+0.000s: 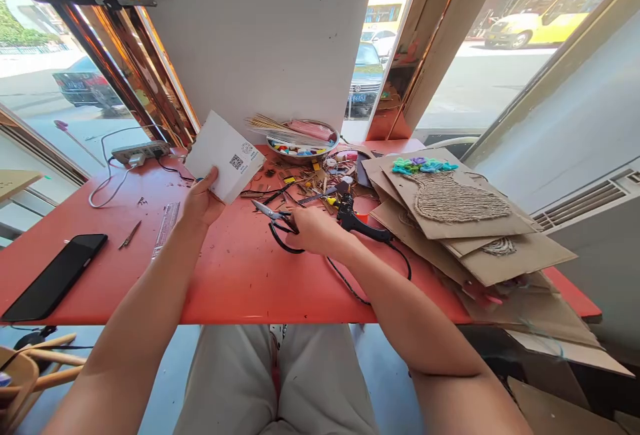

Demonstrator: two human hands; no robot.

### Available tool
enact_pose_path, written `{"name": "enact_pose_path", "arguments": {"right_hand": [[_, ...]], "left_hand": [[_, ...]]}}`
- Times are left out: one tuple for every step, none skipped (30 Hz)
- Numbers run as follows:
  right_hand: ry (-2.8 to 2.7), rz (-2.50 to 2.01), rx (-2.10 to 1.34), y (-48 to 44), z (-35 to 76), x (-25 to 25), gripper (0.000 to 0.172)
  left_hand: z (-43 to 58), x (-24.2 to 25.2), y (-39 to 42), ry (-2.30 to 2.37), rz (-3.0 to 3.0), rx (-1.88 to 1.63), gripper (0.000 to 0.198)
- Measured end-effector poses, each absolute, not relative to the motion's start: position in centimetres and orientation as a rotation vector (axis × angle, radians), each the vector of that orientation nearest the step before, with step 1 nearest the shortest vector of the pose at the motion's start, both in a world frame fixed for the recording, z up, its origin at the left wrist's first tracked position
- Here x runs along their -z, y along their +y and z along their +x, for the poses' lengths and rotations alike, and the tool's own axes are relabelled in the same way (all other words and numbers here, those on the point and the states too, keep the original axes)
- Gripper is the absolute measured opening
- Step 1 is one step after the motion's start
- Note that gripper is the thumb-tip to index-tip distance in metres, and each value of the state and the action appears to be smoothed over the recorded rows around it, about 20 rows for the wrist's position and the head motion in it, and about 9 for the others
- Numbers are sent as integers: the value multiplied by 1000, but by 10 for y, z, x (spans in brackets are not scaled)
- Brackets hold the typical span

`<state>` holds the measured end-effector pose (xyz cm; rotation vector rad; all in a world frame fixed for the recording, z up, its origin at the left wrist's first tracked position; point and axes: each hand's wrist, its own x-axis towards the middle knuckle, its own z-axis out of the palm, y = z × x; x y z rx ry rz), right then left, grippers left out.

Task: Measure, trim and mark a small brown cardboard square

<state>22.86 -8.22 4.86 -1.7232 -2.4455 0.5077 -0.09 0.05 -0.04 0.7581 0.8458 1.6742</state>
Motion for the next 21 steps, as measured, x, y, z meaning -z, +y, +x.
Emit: {"name": "enact_pose_path", "arguments": {"right_hand": [[-2312,-1712,-631,-79,230,-48,13],[-2160,-1687,-786,-76,232,-47,17],[-2008,-1633,-956,-73,233,-46,19],[-1871,-1540,-1122,-70,235,-43,23],[-1763,-1415,-1262,-68,236,-41,28],[-1691,-1274,-1356,-67,237,-38,35],[-1655,-1139,-1410,-66,238,-35,43],[-1651,-1024,-1434,-66,239,-33,51],[-1662,-938,-1443,-66,239,-31,58],[-1677,-881,-1437,-66,239,-29,63],[-1691,-854,-1423,-66,238,-28,66],[-1694,-852,-1401,-66,237,-27,68],[-1685,-865,-1378,-66,236,-27,68],[-1661,-885,-1350,-66,234,-26,66],[-1629,-902,-1322,-66,232,-26,64],[-1596,-912,-1298,-66,231,-26,61],[-1565,-915,-1274,-66,230,-26,57],[-1545,-915,-1248,-67,229,-26,54],[-1541,-916,-1225,-68,229,-26,50],[-1545,-919,-1202,-69,229,-27,47],[-1556,-926,-1184,-69,229,-28,44]], "left_hand": [[-2,1,1,856,760,-1671,43],[-3,1,1,863,764,-1670,43],[-3,1,1,868,769,-1671,43],[-4,0,1,870,776,-1672,43],[-5,0,1,871,787,-1670,43],[-6,-1,1,870,804,-1662,43],[-6,-2,0,868,823,-1651,44],[-7,-4,-2,866,844,-1635,47],[-8,-5,-3,864,865,-1617,50],[-8,-7,-5,864,885,-1597,55],[-7,-8,-7,864,902,-1576,59],[-7,-9,-9,865,918,-1553,64],[-5,-10,-11,864,935,-1531,68],[-4,-11,-14,863,951,-1510,72],[-1,-11,-16,861,967,-1492,76],[1,-12,-18,859,979,-1481,79],[3,-12,-19,857,988,-1475,81],[5,-12,-21,856,997,-1473,82],[7,-11,-22,855,1007,-1474,81],[9,-11,-22,854,1017,-1478,80],[10,-10,-23,852,1029,-1482,79]]}}
